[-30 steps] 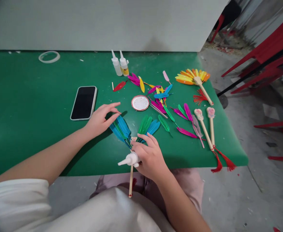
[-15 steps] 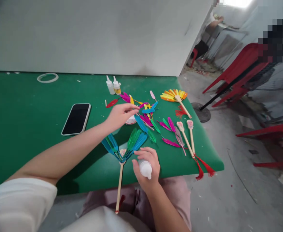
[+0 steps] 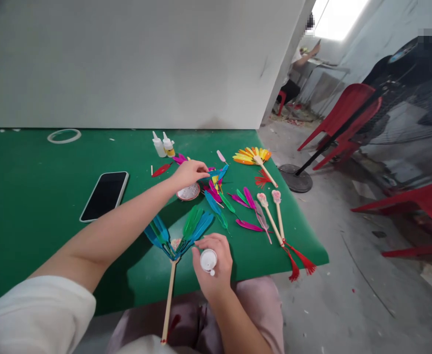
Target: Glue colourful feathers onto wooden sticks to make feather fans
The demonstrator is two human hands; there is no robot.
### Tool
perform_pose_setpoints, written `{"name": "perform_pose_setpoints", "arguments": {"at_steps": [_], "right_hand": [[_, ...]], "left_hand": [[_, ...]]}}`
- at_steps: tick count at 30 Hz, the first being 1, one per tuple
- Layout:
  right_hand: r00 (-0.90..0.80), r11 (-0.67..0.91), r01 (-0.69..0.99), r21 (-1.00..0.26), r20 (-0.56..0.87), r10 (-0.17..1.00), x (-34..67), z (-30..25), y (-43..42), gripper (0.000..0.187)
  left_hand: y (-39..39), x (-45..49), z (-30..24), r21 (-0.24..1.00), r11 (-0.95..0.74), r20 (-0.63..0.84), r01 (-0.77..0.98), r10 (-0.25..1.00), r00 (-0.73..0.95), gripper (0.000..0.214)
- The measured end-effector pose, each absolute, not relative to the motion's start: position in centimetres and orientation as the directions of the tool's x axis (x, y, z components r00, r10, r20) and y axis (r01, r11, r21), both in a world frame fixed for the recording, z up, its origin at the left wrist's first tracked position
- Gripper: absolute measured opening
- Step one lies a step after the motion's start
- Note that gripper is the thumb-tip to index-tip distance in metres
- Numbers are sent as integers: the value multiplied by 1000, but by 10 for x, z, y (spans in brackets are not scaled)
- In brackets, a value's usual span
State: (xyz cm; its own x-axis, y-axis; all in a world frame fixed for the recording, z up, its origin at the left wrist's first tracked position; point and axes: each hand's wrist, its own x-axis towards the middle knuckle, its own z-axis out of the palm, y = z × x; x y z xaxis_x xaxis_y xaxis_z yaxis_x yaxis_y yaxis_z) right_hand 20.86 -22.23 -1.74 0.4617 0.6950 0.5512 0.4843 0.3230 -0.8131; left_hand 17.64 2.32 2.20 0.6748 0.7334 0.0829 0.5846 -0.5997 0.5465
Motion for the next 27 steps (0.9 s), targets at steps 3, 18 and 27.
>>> {"name": "perform_pose_setpoints", "arguments": {"at_steps": [3, 18, 27], "right_hand": [[464, 310, 485, -817, 542, 701, 209, -19, -223, 14], [-166, 412, 694, -591, 425, 890, 205, -16, -226, 16], [-213, 389, 726, -567, 352, 911, 204, -16, -226, 18]], "left_hand": [[17, 138, 38, 664, -583, 109, 467, 694, 712, 19], [-14, 31, 26, 715, -585, -171, 383, 385, 907, 23], [-14, 32, 23, 684, -609, -188, 402, 385, 904, 24]]}}
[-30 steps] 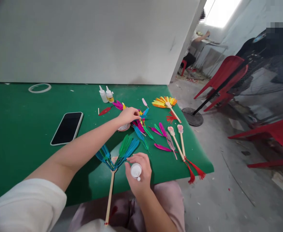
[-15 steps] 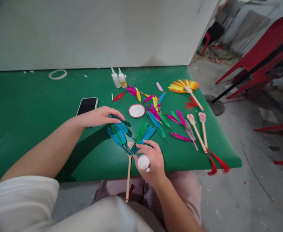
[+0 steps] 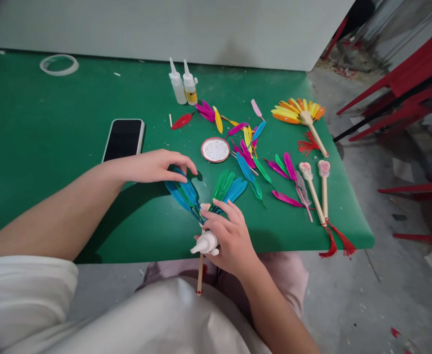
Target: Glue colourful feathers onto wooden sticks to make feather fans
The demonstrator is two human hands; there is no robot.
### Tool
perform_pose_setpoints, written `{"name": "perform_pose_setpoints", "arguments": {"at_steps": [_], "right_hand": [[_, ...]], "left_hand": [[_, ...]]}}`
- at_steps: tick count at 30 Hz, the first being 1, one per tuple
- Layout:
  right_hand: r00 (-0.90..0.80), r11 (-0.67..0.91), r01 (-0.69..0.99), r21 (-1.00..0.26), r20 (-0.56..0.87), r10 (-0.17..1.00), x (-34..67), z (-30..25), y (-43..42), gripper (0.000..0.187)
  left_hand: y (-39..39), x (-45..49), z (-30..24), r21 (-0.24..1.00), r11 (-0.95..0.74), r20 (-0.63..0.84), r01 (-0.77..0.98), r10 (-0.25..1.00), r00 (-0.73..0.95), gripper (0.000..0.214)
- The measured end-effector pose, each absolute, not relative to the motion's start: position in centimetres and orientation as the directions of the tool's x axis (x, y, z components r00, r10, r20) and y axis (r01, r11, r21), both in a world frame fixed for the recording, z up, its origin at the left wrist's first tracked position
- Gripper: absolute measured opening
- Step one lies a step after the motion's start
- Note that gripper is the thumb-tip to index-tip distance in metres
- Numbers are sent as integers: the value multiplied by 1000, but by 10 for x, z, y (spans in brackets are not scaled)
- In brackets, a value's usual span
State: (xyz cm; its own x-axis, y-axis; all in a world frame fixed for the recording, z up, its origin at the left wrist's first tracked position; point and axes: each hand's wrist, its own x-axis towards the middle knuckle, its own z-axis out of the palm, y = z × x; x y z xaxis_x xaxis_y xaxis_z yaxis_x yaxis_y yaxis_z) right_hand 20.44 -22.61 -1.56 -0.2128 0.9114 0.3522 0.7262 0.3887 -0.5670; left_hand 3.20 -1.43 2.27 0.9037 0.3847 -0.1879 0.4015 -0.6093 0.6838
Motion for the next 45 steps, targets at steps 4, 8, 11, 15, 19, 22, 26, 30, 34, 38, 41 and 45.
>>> {"name": "perform_pose_setpoints", "arguments": {"at_steps": [4, 8, 11, 15, 19, 22, 26, 30, 34, 38, 41, 45], "right_hand": [[-225, 378, 737, -561, 324, 919, 204, -16, -225, 17], [-230, 369, 741, -561, 303, 925, 204, -16, -224, 17], [-229, 365, 740, -565, 298, 927, 204, -16, -224, 17], [-230, 354, 746, -564, 282, 932, 203, -16, -224, 17], [-235, 350, 756, -553, 269, 934, 203, -16, -224, 20], [-237, 349, 763, -544, 268, 934, 203, -17, -225, 21], [-241, 357, 767, -533, 277, 930, 202, -17, -226, 23], [-240, 363, 771, -523, 290, 927, 201, -16, -225, 24], [-253, 374, 770, -516, 292, 922, 201, -15, -224, 25], [-255, 377, 771, -512, 294, 921, 201, -15, -225, 26], [-258, 380, 774, -507, 295, 920, 201, -15, -225, 27], [-264, 391, 773, -500, 308, 914, 200, -14, -226, 27]], "left_hand": [[-13, 33, 20, 694, -608, -173, 386, 379, 909, 25], [-12, 35, 21, 692, -599, -205, 403, 372, 905, 26], [-12, 36, 25, 693, -584, -257, 424, 349, 901, 30], [-14, 37, 30, 678, -581, -300, 449, 339, 892, 34], [-12, 36, 30, 665, -563, -284, 491, 418, 863, 35], [-8, 33, 31, 688, -483, -214, 542, 579, 787, 35], [-4, 30, 31, 735, -396, -256, 550, 588, 767, 42], [-7, 33, 26, 734, -415, -334, 538, 470, 817, 50], [-11, 38, 22, 731, -428, -321, 532, 473, 821, 48], [-13, 41, 17, 728, -442, -281, 524, 504, 816, 45], [-13, 41, 15, 730, -452, -261, 513, 510, 820, 45], [-13, 42, 15, 730, -464, -245, 502, 508, 826, 42]]}}
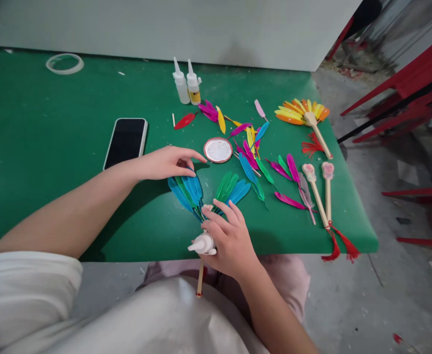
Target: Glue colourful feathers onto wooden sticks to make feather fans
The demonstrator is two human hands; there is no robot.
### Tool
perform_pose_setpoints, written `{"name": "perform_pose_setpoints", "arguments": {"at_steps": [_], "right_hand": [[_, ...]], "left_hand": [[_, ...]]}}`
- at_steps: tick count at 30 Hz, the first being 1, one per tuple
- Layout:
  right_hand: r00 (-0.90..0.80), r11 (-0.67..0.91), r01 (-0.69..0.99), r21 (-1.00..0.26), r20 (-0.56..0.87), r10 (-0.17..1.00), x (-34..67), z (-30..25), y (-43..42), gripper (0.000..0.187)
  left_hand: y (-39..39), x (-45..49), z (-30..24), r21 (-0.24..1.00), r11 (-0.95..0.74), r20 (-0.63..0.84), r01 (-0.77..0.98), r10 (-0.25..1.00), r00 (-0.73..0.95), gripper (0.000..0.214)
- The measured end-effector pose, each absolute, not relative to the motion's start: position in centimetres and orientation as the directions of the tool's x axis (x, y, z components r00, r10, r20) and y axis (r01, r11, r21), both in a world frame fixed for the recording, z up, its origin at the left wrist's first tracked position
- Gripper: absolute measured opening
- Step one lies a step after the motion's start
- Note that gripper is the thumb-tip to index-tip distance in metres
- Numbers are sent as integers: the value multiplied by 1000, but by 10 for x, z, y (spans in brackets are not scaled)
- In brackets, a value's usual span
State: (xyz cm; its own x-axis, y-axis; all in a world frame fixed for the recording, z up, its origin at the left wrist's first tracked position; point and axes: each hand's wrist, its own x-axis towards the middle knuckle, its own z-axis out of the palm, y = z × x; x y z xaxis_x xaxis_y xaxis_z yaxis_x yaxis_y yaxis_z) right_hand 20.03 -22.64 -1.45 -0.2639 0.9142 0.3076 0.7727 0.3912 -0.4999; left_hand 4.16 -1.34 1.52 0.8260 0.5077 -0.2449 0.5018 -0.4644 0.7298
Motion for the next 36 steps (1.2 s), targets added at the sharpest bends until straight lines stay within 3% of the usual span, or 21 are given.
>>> {"name": "perform_pose_setpoints", "arguments": {"at_steps": [13, 31, 36], "right_hand": [[-140, 318, 803, -504, 360, 922, 201, -14, -229, 19], [-203, 339, 803, -490, 310, 929, 199, -15, -226, 24], [-199, 336, 810, -480, 313, 929, 197, -13, -225, 22]], "left_hand": [[-17, 44, 20, 742, -450, -237, 497, 518, 822, 42], [-17, 43, 20, 745, -446, -245, 496, 509, 825, 43], [-10, 39, 25, 781, -337, -247, 525, 605, 757, 37]]}}
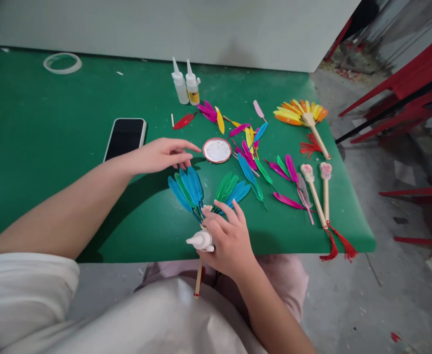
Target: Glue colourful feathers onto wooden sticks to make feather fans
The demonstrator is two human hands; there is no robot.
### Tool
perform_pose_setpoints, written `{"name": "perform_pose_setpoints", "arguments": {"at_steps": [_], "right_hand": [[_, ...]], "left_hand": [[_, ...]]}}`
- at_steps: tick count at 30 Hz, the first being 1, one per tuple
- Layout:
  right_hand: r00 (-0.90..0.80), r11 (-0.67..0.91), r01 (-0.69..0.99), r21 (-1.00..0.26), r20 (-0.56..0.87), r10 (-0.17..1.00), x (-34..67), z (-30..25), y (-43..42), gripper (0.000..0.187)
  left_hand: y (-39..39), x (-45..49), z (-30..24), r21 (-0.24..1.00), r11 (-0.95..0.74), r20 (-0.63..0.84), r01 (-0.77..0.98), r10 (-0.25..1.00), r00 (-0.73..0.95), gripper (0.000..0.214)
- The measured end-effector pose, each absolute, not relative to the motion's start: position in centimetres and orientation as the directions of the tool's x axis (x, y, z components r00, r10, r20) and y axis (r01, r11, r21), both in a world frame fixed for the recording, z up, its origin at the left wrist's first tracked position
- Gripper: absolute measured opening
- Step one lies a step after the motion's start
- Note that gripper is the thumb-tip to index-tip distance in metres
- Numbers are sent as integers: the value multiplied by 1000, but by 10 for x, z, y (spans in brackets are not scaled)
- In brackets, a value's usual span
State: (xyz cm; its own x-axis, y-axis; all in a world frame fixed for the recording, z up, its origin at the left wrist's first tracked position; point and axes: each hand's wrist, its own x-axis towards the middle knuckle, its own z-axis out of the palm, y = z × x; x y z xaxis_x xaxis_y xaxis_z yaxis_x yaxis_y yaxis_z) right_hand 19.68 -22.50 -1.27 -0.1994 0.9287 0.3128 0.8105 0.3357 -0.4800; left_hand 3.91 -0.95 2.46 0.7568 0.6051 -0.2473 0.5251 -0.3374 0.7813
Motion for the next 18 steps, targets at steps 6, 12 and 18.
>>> {"name": "perform_pose_setpoints", "arguments": {"at_steps": [6, 12, 18], "right_hand": [[-204, 335, 813, -476, 305, 930, 197, -13, -224, 22], [-205, 330, 813, -480, 294, 933, 197, -13, -224, 21], [-214, 334, 806, -488, 287, 934, 198, -12, -225, 21]], "left_hand": [[-11, 40, 24, 775, -335, -288, 536, 568, 771, 46], [-10, 37, 22, 732, -413, -326, 542, 486, 811, 54], [-5, 35, 19, 793, -321, -358, 518, 443, 822, 53]]}}
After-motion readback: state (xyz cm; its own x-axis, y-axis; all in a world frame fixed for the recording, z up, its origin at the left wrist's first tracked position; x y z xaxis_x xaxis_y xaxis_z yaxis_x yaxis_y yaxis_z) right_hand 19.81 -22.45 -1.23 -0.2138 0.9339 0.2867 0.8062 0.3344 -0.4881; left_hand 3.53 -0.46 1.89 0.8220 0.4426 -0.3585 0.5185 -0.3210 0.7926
